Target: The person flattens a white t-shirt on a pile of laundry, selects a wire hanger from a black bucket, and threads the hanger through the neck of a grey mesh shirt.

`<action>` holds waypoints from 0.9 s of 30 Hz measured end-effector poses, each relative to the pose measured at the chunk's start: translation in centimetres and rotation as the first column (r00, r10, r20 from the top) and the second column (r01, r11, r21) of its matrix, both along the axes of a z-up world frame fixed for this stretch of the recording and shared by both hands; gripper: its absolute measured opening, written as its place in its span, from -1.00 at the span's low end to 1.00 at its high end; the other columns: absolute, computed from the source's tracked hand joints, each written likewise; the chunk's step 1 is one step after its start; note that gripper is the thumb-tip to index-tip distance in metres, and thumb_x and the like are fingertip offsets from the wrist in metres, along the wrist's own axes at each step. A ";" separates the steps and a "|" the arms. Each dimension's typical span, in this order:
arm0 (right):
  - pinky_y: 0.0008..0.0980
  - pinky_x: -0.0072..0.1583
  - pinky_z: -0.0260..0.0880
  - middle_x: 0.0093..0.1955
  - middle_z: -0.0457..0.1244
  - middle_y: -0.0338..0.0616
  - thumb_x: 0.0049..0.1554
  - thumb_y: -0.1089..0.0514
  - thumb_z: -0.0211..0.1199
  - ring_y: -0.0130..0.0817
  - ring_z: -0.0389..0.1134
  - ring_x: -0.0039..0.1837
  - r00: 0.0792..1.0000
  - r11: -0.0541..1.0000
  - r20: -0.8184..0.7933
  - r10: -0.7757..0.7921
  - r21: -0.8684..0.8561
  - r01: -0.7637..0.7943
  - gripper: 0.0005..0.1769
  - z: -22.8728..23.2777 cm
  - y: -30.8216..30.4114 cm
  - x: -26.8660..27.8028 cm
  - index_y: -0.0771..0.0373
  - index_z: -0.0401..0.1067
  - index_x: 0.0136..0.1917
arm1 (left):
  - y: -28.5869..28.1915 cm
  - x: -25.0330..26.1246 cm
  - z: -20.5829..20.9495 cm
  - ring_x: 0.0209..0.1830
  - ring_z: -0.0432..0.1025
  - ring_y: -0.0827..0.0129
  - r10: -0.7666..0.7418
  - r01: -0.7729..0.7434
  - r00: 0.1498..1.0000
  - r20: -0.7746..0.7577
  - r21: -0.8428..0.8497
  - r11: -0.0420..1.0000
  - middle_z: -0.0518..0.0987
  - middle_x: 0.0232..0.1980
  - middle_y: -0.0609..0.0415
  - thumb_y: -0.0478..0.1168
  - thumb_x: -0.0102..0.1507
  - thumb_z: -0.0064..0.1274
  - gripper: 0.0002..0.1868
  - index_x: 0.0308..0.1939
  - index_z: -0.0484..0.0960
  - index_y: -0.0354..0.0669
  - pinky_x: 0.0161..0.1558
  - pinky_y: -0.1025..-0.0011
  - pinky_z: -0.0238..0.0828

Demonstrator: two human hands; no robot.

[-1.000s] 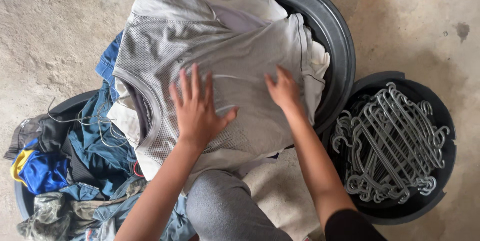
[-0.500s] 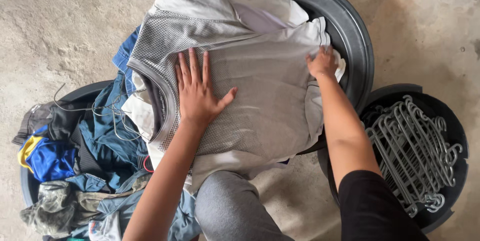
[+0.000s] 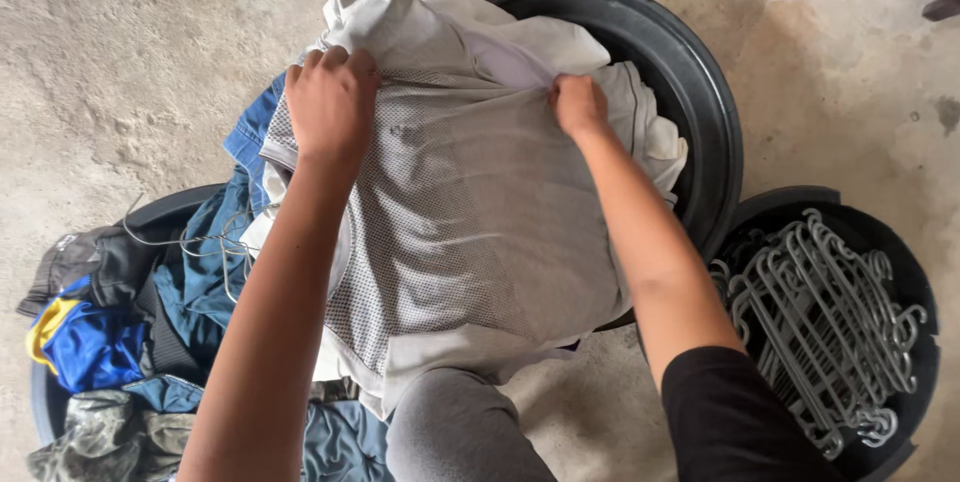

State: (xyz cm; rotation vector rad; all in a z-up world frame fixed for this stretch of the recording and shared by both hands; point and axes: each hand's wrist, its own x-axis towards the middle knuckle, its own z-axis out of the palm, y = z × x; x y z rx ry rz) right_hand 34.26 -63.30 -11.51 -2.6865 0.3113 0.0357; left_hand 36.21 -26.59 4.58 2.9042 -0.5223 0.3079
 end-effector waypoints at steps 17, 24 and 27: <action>-0.06 0.60 -0.24 0.70 -0.11 0.18 0.36 -0.16 -0.02 0.05 -0.16 0.71 0.977 0.940 0.143 0.159 0.282 -0.195 -0.25 -0.7 7.9 -12.0 0.30 0.03 0.64 | -6.5 -10.5 -1.1 0.66 -0.20 -0.07 -0.173 0.168 0.969 -0.177 -0.047 0.985 -0.04 0.65 -0.23 0.34 0.22 -0.01 -0.02 0.56 0.16 -0.12 0.54 -0.14 -0.35; -0.10 0.53 0.00 0.59 0.02 0.27 0.30 -0.22 0.09 0.14 0.01 0.60 0.989 0.966 0.006 -0.147 0.217 0.142 -0.23 -11.4 -5.9 -18.2 0.36 0.14 0.55 | -4.5 -11.8 -1.7 0.67 -0.21 -0.06 -0.112 0.121 0.978 -0.176 0.043 0.992 -0.02 0.66 -0.20 0.49 0.23 -0.17 0.02 0.53 0.24 -0.16 0.53 -0.20 -0.45; -0.12 0.48 0.20 0.47 0.18 0.18 0.24 -0.13 0.22 0.09 0.19 0.50 0.984 0.979 -0.032 -0.176 0.100 0.178 -0.31 -10.5 -11.3 -19.5 0.30 0.25 0.49 | -3.5 -12.0 -1.6 0.65 -0.22 -0.22 -0.077 0.063 0.990 -0.121 -0.115 0.991 -0.03 0.64 -0.32 0.48 0.21 -0.15 0.03 0.53 0.27 -0.18 0.54 -0.17 -0.41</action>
